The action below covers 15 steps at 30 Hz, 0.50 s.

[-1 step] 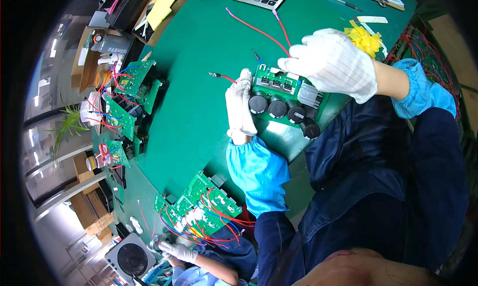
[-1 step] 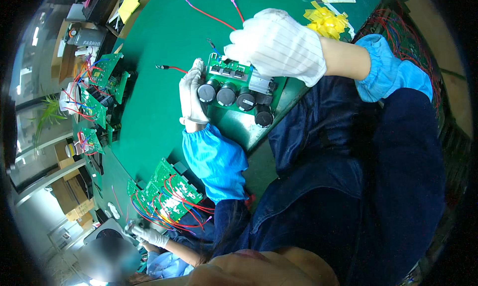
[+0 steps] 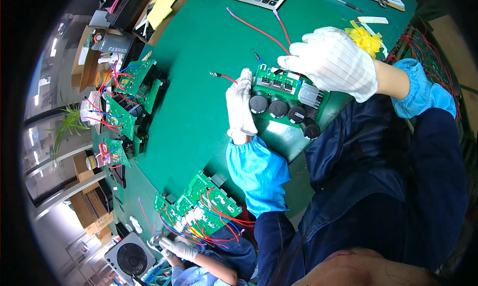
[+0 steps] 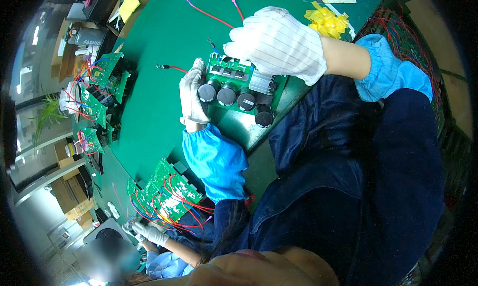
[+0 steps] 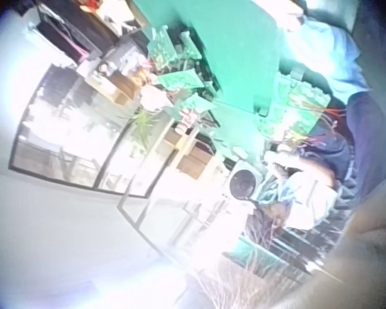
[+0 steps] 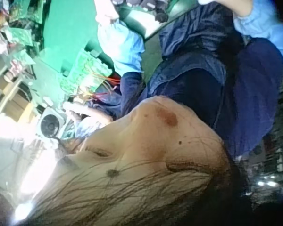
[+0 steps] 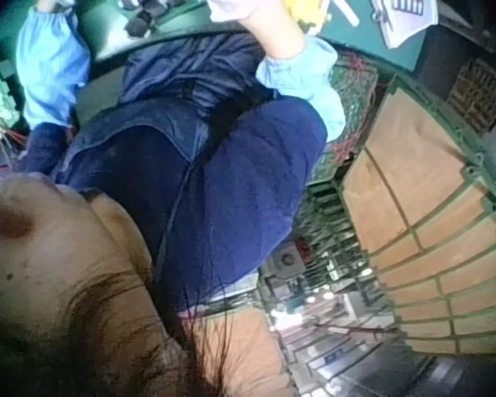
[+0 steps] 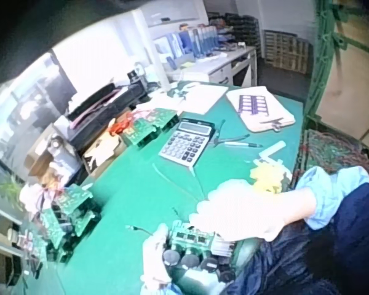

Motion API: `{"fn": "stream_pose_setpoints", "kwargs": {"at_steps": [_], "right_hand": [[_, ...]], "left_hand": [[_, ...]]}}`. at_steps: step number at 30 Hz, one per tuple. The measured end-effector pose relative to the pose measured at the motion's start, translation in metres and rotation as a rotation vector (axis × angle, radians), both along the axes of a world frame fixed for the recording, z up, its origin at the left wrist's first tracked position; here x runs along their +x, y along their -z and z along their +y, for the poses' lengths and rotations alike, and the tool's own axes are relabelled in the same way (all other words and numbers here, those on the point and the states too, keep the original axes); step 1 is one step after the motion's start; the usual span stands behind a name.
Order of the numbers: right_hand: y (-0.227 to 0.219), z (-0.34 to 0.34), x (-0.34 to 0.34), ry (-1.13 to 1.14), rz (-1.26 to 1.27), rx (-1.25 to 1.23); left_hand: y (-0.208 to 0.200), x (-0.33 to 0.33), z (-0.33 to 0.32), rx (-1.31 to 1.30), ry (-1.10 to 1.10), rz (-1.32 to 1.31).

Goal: Assembling capacitors and wiring onto printed circuit boards at an industrial workbench.

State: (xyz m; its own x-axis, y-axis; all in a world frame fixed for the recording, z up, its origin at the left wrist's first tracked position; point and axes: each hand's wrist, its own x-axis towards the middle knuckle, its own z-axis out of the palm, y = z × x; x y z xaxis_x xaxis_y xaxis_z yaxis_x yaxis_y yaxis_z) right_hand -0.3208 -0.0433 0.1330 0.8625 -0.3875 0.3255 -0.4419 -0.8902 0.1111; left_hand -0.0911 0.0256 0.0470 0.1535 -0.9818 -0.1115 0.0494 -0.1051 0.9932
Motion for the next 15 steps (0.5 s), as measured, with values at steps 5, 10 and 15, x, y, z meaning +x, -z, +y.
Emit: {"fn": "stream_pose_setpoints", "kwargs": {"at_steps": [5, 10, 15], "right_hand": [[0.005, -0.006, 0.011, -0.046, -0.068, -0.088], [0.008, -0.014, 0.019, -0.179, -0.080, -0.212], [0.011, -0.035, 0.011, -0.116, -0.225, 0.224]], "left_hand": [[-0.002, -0.003, 0.002, 0.014, -0.046, -0.001], [-0.009, -0.005, -0.002, 0.146, -0.032, 0.146], [-0.032, -0.023, -0.004, 0.114, -0.112, 0.074]]}}
